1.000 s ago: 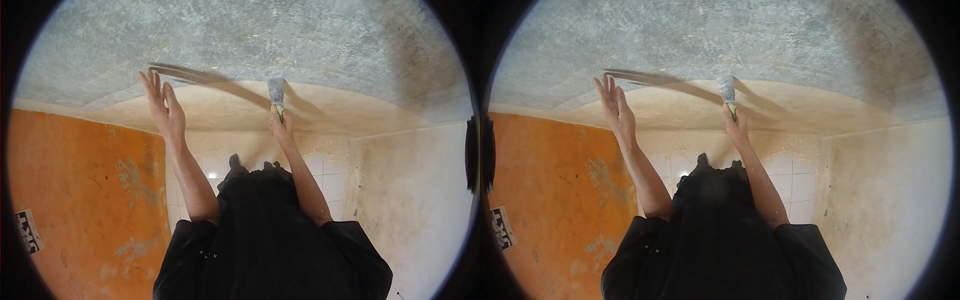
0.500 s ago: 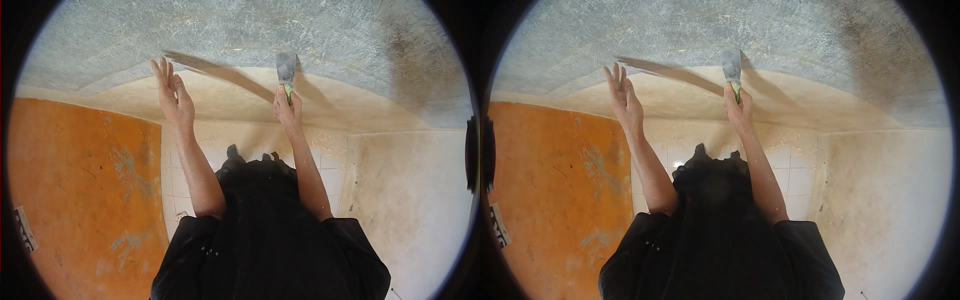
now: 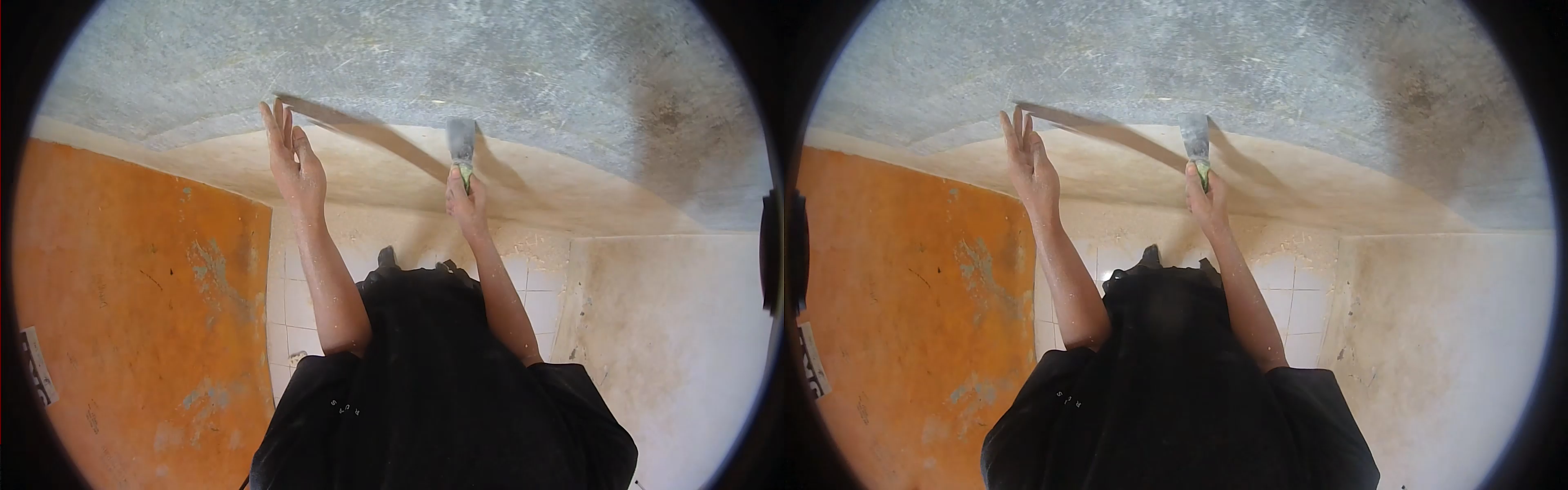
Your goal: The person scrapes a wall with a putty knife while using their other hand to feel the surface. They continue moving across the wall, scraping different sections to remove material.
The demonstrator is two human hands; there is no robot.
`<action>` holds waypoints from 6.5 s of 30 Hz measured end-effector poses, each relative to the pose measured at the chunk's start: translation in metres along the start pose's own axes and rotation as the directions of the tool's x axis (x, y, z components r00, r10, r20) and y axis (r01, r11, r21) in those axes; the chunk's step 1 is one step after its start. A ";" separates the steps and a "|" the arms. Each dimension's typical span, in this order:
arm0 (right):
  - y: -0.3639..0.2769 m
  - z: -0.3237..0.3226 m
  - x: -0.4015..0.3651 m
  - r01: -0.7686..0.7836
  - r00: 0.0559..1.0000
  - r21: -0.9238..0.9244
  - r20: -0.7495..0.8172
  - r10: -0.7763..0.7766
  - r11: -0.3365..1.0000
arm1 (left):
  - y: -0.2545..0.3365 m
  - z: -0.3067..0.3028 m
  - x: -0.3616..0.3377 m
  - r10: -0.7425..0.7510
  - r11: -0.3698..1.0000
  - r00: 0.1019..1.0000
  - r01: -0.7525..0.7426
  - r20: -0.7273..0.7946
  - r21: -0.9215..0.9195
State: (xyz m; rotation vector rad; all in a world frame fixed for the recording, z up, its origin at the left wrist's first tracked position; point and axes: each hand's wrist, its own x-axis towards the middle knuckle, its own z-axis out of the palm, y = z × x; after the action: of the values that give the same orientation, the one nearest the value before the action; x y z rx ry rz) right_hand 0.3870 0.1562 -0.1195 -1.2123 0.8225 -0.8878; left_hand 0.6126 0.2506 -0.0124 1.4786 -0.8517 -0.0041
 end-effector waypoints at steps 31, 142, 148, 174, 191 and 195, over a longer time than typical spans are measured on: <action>0.020 0.107 0.006 -0.017 0.998 0.125 0.062 0.009 0.992 | -0.046 -0.064 0.055 -0.065 0.996 0.991 0.057 -0.117 -0.073; 0.019 0.250 0.007 0.157 0.929 0.268 -0.367 -0.050 0.951 | -0.060 -0.154 0.104 -0.063 0.998 0.985 0.067 0.158 -0.017; 0.053 0.251 -0.005 0.064 0.947 0.211 -0.320 0.007 0.975 | -0.061 -0.153 0.105 -0.084 0.995 0.985 0.092 0.149 -0.045; 0.031 0.255 -0.011 -0.136 0.989 0.174 -0.028 0.143 0.975 | -0.067 -0.160 0.103 -0.083 0.996 0.988 0.084 0.134 -0.001; 0.031 0.273 0.017 0.128 0.989 -0.192 -0.044 -0.139 0.973 | -0.093 -0.228 0.170 0.281 0.916 0.960 -0.270 0.003 0.297; 0.066 0.286 0.010 0.021 0.998 -0.007 -0.059 -0.021 1.000 | -0.100 -0.253 0.174 0.154 0.949 0.988 -0.147 -0.005 0.280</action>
State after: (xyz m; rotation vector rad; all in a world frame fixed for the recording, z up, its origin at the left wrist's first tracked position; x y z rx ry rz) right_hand 0.6551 0.2745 -0.1379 -1.2072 0.8618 -0.9421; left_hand 0.9116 0.3671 0.0215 1.6678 -0.9709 0.2595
